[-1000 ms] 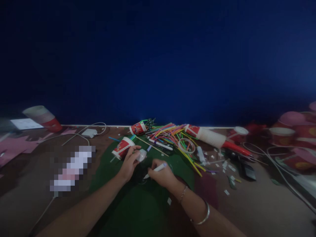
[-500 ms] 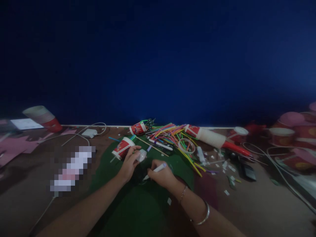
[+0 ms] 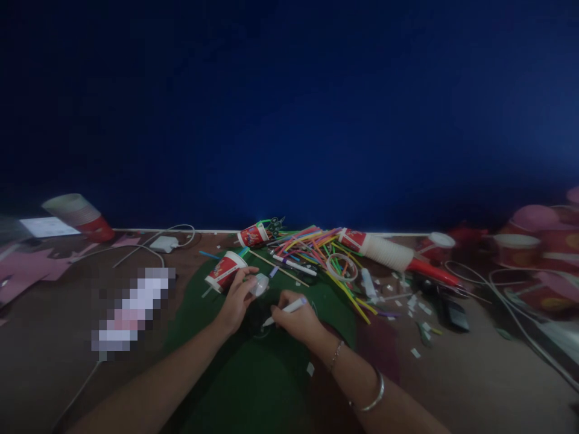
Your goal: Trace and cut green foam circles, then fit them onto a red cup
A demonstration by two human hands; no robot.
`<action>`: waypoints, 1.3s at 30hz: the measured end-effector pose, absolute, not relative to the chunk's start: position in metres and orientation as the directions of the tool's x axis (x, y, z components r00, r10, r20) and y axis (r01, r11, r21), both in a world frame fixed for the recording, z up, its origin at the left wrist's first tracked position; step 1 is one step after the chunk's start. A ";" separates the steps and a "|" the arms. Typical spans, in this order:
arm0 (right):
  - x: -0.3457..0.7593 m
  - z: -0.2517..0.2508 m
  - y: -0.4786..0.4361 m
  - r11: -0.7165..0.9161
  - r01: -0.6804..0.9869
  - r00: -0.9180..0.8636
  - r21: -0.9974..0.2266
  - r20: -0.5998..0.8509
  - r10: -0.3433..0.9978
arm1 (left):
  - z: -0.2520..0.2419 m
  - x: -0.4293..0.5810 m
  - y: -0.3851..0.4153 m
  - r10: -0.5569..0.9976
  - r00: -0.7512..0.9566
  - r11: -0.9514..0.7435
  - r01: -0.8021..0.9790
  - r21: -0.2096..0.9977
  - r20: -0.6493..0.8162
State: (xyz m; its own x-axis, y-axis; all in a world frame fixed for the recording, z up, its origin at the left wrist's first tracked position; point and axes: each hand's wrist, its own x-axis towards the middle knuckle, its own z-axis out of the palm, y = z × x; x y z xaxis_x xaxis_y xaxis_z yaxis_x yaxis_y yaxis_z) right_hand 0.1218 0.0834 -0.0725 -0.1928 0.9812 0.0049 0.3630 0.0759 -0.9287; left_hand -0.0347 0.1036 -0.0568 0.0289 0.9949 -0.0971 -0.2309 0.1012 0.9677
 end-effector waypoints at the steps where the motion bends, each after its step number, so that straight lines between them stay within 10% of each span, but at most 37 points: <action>1: 0.122 -0.073 0.084 0.073 0.364 -0.186 -0.929 0.004 0.983 | -0.057 -0.035 0.104 0.995 0.028 0.098 -0.230 0.968 -0.094; 39: 0.120 -0.069 0.080 0.093 0.419 -0.189 -0.903 0.014 0.982 | -0.056 -0.035 0.104 0.995 0.023 0.102 -0.224 0.969 -0.099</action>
